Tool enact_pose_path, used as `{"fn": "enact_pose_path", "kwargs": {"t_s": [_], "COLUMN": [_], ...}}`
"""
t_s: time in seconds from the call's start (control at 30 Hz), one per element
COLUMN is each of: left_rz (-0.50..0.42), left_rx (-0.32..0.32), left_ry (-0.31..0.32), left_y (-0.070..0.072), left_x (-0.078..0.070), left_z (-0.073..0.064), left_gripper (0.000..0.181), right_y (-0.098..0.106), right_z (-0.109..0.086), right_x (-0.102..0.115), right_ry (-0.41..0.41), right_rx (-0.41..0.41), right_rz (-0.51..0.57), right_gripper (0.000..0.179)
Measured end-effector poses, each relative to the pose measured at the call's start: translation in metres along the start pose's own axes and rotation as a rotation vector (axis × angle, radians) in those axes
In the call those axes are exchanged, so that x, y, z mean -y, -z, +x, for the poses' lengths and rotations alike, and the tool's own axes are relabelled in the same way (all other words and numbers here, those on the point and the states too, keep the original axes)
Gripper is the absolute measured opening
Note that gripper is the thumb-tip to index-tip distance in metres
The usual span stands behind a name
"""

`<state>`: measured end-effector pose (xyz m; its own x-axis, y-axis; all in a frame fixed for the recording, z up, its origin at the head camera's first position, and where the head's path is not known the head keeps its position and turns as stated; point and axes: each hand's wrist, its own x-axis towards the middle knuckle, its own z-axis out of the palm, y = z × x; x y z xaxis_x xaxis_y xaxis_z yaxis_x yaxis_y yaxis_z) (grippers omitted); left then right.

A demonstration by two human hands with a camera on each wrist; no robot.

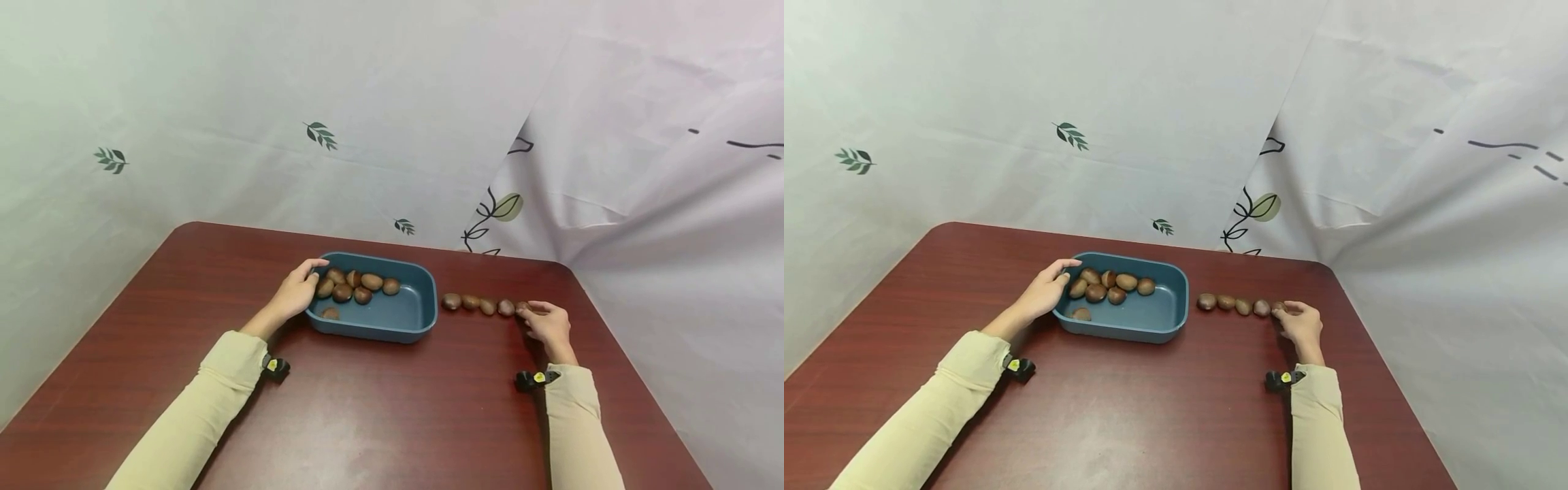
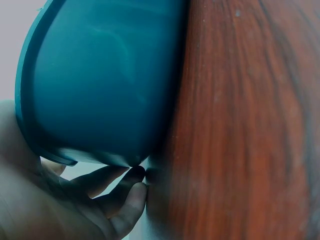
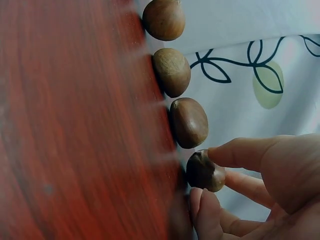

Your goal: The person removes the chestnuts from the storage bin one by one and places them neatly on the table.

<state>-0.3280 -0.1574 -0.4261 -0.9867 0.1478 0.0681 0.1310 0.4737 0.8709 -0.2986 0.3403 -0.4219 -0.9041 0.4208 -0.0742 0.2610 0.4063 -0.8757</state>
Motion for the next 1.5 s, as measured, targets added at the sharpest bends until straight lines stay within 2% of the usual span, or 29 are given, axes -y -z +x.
{"fn": "enact_pose_path", "kwargs": {"t_s": [0.23,0.37,0.53,0.7,0.87,1.0,1.27,1.5], "left_rz": [0.001,0.001,-0.002,0.0,0.002,0.002,-0.001,0.001], "left_rx": [-0.005,-0.005,-0.002,-0.005,-0.009,-0.013,-0.004,-0.006], "left_ry": [-0.003,-0.002,0.001,0.0,0.0,0.001,0.002,0.003], "left_y": [0.001,0.001,0.001,0.001,0.0,0.0,0.001,0.0], "left_x": [0.0,0.0,-0.003,-0.004,-0.003,-0.003,-0.001,-0.001], "left_z": [0.0,0.0,-0.002,-0.002,-0.001,-0.001,-0.001,0.0], "left_gripper": [0.041,0.041,0.041,0.041,0.041,0.04,0.04,0.041], "right_y": [0.006,0.006,-0.006,-0.032,-0.064,-0.092,-0.151,-0.195], "right_z": [-0.004,-0.007,-0.02,-0.038,-0.057,-0.071,-0.096,-0.112], "right_x": [0.006,0.016,0.044,0.078,0.105,0.119,0.137,0.143], "right_ry": [0.012,0.058,0.174,0.304,0.408,0.46,0.56,0.589], "right_rx": [-0.019,-0.058,-0.064,-0.024,0.089,0.191,0.366,0.552], "right_rz": [-0.081,-0.166,-0.196,-0.219,-0.198,-0.174,-0.146,-0.173], "right_gripper": [0.05,0.053,0.046,0.04,0.038,0.036,0.03,0.029]}}
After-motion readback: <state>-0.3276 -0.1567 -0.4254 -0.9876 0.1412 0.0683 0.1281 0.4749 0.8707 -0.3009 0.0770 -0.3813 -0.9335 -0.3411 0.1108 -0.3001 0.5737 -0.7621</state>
